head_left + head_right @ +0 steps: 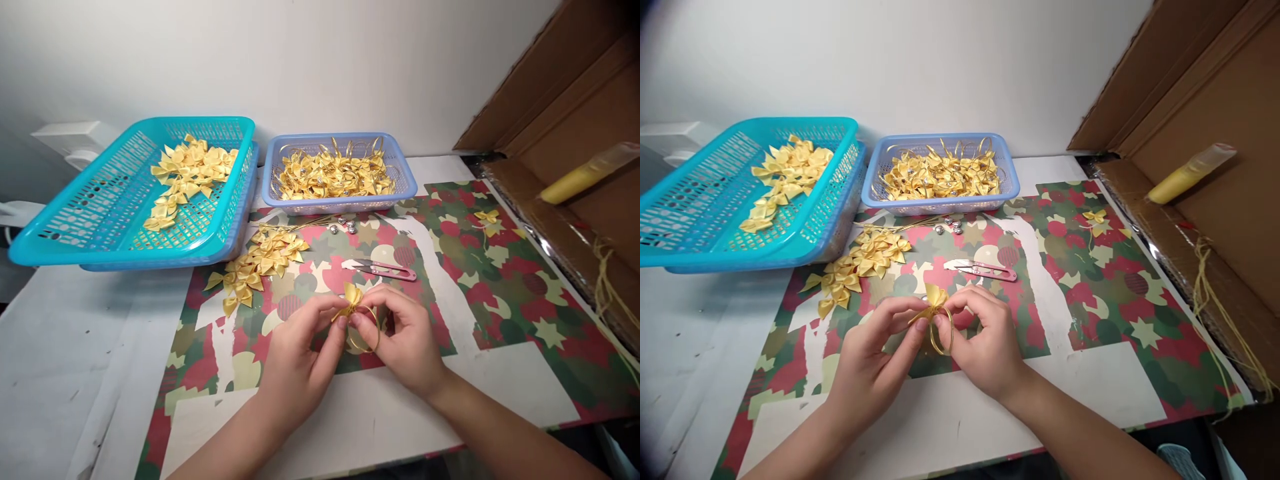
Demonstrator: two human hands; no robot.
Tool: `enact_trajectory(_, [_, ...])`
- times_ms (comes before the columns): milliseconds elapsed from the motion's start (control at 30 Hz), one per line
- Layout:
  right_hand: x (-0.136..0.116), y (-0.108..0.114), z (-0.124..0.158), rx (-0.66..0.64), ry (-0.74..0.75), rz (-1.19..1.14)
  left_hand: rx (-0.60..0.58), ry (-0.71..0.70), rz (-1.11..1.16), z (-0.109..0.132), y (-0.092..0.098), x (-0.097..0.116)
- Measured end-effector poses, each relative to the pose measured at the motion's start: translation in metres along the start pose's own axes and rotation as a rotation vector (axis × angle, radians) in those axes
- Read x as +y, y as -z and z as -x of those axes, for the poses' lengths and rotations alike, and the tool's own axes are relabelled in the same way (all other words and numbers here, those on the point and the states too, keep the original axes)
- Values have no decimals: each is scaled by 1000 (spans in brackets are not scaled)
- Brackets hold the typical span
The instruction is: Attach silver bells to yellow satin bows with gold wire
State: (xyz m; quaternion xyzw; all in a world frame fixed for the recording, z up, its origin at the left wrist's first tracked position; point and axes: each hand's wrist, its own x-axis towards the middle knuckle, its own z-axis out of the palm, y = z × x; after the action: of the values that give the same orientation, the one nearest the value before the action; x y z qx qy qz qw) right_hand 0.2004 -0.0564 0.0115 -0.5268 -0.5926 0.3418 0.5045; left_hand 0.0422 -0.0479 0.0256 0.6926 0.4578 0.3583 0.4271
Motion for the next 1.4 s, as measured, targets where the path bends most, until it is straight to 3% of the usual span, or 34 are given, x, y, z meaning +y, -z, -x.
enact_trajectory(300, [-1,4,0,-22,35,30,63,33,1,-3,1,3])
enact_trajectory(533, [3,2,1,-118,47,29,88,-60,-237,-8,3,5])
enact_trajectory(900, [7,8,0,-216,81,3,-80,10,-114,-10,9,-3])
enact_trajectory(1200, [6,9,-3,-309,-8,-46,-119,30,-82,-13,8,-3])
enact_trajectory(1267, [6,10,-3,-248,-48,-65,-115,38,-79,-13,8,-2])
enact_trajectory(1333, [5,13,-2,-84,-57,-68,-111,49,-78,-13,8,0])
enact_trajectory(1400, [3,15,0,89,40,-40,-106,54,-77,-13,8,0])
